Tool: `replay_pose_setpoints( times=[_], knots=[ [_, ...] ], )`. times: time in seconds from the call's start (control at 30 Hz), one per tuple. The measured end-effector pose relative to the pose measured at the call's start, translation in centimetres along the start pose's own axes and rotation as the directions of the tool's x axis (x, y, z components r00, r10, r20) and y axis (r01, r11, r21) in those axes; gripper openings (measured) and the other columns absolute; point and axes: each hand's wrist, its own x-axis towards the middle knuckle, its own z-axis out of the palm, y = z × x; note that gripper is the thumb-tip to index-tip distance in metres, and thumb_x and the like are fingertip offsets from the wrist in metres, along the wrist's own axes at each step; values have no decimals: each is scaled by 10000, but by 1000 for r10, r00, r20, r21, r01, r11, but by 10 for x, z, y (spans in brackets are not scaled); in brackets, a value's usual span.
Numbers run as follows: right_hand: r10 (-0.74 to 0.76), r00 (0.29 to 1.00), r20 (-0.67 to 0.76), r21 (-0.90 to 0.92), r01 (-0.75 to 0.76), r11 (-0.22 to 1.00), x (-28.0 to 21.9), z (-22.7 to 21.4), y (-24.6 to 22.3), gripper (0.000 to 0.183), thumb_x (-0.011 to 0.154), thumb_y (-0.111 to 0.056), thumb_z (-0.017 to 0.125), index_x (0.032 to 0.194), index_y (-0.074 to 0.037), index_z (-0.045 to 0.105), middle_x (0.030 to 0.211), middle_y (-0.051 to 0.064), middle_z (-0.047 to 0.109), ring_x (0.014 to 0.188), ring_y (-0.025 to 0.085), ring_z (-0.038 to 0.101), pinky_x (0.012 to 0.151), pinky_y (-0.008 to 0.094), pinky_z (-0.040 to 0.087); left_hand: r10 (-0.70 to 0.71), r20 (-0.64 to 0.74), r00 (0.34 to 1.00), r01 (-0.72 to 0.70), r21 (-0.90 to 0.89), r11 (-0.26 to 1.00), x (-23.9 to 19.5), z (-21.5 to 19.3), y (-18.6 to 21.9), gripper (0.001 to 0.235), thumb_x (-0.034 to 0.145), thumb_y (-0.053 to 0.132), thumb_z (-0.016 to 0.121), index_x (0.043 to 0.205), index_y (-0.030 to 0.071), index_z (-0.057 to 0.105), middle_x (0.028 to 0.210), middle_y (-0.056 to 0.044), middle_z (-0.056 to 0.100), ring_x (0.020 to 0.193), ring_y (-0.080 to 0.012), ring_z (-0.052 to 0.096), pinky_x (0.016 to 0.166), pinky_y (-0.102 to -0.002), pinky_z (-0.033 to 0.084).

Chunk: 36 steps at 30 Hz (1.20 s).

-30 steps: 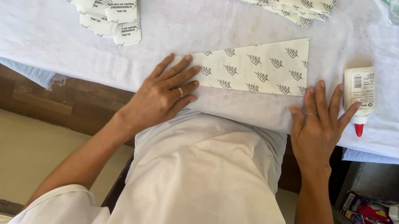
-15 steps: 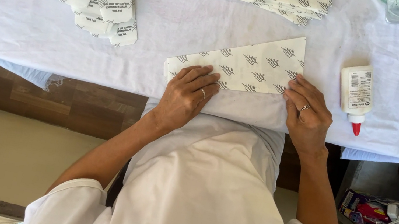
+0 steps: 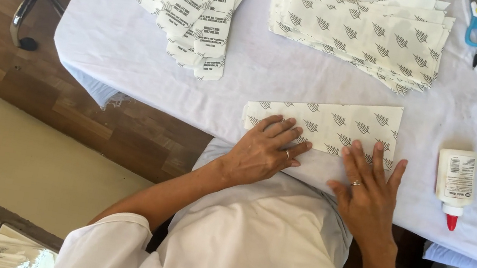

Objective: Applying glue to paper strips and folding them into a specific shape.

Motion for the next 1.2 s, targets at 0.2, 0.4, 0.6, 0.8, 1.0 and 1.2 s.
replay_pose_setpoints(
  times=[0.2, 0.4, 0.6, 0.8, 1.0, 1.2],
  knots=[
    [208, 967, 145, -49, -203, 978, -40, -22, 29, 432, 1070, -201, 641, 1462, -21, 648, 1586, 224, 561, 1555, 543, 370, 1225, 799, 118, 37, 164, 986, -46, 52, 998, -7, -5, 0, 338, 1044, 333, 643, 1260, 84, 720, 1290, -164, 622, 1264, -375, 596, 1123, -541, 457],
    [312, 949, -35, -12, -312, 950, -17, -37, 56, 237, 1150, -62, 715, 1051, 137, 798, 1597, 322, 595, 1591, 572, 375, 1309, 740, 179, 116, 145, 983, -120, 16, 993, -13, -1, 11, 295, 966, 190, 818, 1111, -50, 729, 1450, -254, 551, 1373, -463, 525, 1170, -649, 415],
    [105, 987, -124, 140, -88, 986, 79, -3, 81, 211, 1082, 7, 777, 1239, 146, 751, 1550, 346, 531, 1463, 531, 493, 1172, 593, 505, 147, 97, 984, -155, 73, 985, -5, -18, 22, 241, 896, -174, 629, 1045, 12, 588, 873, -83, 670, 791, -226, 565, 624, -322, 427],
    [-3, 1000, -19, 322, 9, 947, 170, 39, 90, 328, 1080, 49, 708, 1377, 173, 646, 1509, 346, 521, 1459, 461, 425, 1196, 574, 412, 131, 347, 929, -197, 163, 967, -4, -9, 11, 575, 981, 299, 772, 1444, 66, 523, 1436, -209, 599, 1418, -396, 499, 1159, -541, 452],
    [32, 890, 454, 151, -113, 982, 186, 64, 89, 665, 972, -163, 694, 1551, 45, 441, 1585, 252, 441, 1498, 416, 327, 1177, 570, 318, 157, 220, 963, -213, 263, 941, -4, -14, 25, 413, 871, -56, 720, 1261, 14, 603, 1129, -189, 669, 1066, -325, 660, 705, -353, 528],
    [-99, 992, 75, -30, 101, 994, 121, 94, 127, 241, 1049, -228, 765, 1272, -143, 798, 1295, 106, 764, 1297, 326, 662, 1028, 398, 569, -246, 234, 941, 330, -466, 821, 55, -93, 6, 322, 925, 33, 689, 1239, -35, 665, 897, -288, 733, 722, -461, 714, 587, -492, 574]
  ],
)
